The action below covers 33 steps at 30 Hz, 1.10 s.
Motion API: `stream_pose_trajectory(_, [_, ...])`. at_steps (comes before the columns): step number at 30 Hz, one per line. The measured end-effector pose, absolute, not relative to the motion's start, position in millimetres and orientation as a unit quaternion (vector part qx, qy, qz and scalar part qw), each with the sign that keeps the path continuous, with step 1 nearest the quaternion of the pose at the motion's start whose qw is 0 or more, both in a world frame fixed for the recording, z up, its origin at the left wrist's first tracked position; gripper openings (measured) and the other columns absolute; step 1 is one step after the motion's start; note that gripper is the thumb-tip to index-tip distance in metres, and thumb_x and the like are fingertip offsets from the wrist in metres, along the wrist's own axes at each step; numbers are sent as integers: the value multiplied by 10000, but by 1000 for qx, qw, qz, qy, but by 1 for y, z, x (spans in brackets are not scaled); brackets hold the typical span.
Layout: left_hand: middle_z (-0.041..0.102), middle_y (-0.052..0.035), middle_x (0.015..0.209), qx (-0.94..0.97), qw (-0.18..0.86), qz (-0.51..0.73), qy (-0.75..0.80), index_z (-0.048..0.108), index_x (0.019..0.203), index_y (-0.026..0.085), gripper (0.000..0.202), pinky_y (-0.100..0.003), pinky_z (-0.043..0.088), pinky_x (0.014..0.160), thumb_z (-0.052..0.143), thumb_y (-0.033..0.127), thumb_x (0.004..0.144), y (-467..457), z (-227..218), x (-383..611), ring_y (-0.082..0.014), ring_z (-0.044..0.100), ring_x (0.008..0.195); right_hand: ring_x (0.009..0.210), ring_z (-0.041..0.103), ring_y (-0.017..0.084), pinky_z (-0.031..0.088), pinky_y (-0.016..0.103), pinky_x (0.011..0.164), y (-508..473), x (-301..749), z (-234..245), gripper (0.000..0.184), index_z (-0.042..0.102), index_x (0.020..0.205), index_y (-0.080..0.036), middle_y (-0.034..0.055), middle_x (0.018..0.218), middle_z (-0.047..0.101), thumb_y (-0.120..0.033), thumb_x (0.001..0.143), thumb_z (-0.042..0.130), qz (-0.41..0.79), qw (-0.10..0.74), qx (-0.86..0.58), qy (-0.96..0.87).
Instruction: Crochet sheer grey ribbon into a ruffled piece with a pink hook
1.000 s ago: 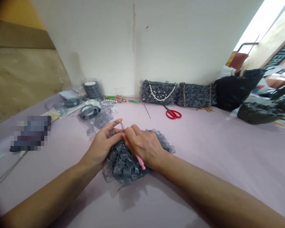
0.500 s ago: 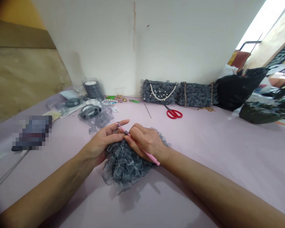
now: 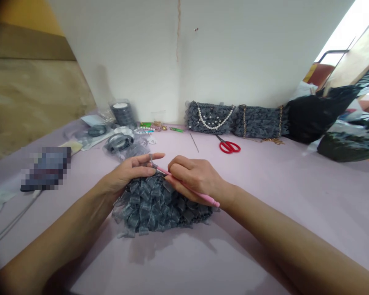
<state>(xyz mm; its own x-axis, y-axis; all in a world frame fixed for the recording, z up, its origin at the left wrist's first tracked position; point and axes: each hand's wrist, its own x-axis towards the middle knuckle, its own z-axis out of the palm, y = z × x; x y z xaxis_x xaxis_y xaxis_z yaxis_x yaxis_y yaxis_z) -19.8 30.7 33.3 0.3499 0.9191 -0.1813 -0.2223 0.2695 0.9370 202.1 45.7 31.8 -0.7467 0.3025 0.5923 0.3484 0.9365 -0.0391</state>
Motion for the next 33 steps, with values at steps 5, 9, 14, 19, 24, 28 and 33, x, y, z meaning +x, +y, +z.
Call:
stream_pose_trajectory(5, [596, 40, 688, 421, 729, 379, 384, 661, 1170, 177, 489, -194, 411, 594, 745, 123, 691, 34, 32, -26, -70, 561, 603, 658, 530, 118, 404, 241, 575, 46, 203, 34, 155, 510, 817, -166, 67, 844, 609, -193, 957, 451, 0, 269, -176, -947])
stream_pose_trajectory(9, [645, 8, 695, 411, 758, 353, 362, 674, 1150, 170, 467, -213, 441, 616, 707, 104, 689, 35, 32, -32, -93, 589, 607, 679, 520, 96, 398, 224, 601, 43, 203, 42, 142, 517, 843, -162, 63, 889, 610, -177, 964, 445, 111, 278, -176, -938])
stream_pose_trajectory(14, [686, -15, 742, 428, 745, 344, 378, 699, 1109, 181, 435, -245, 460, 669, 720, 129, 678, 34, 34, -35, -121, 622, 656, 598, 496, 84, 382, 218, 549, 36, 201, 48, 175, 598, 907, -169, 9, 763, 587, -234, 971, 448, 284, 305, -233, -879])
stream_pose_trajectory(19, [712, -35, 863, 471, 715, 369, 362, 719, 1018, 155, 343, -245, 450, 758, 765, 160, 678, 26, 29, -12, -130, 634, 784, 635, 490, 102, 391, 235, 579, 29, 187, 32, 263, 536, 759, -177, 3, 739, 552, -297, 973, 441, 376, 385, -291, -791])
stream_pose_trajectory(24, [643, -18, 771, 496, 646, 419, 402, 704, 999, 135, 334, -262, 422, 688, 777, 274, 704, 15, 25, 6, -133, 584, 709, 631, 469, 101, 366, 234, 563, 34, 184, 23, 256, 521, 719, -167, 2, 725, 549, -304, 935, 520, 275, 433, -337, -790])
stream_pose_trajectory(28, [591, 6, 761, 516, 577, 461, 435, 660, 1158, 164, 456, -248, 409, 668, 757, 306, 736, 10, 26, 11, -125, 546, 702, 561, 419, 87, 317, 229, 509, 31, 188, 38, 304, 542, 705, -164, -19, 632, 514, -350, 944, 514, 245, 384, -375, -807])
stream_pose_trajectory(33, [572, 13, 781, 552, 497, 497, 449, 623, 1241, 199, 490, -266, 426, 773, 717, 333, 780, 7, 20, 17, -141, 552, 787, 489, 355, 64, 276, 228, 483, 18, 183, 53, 364, 422, 653, -180, -54, 555, 416, -355, 970, 461, 242, 341, -389, -821])
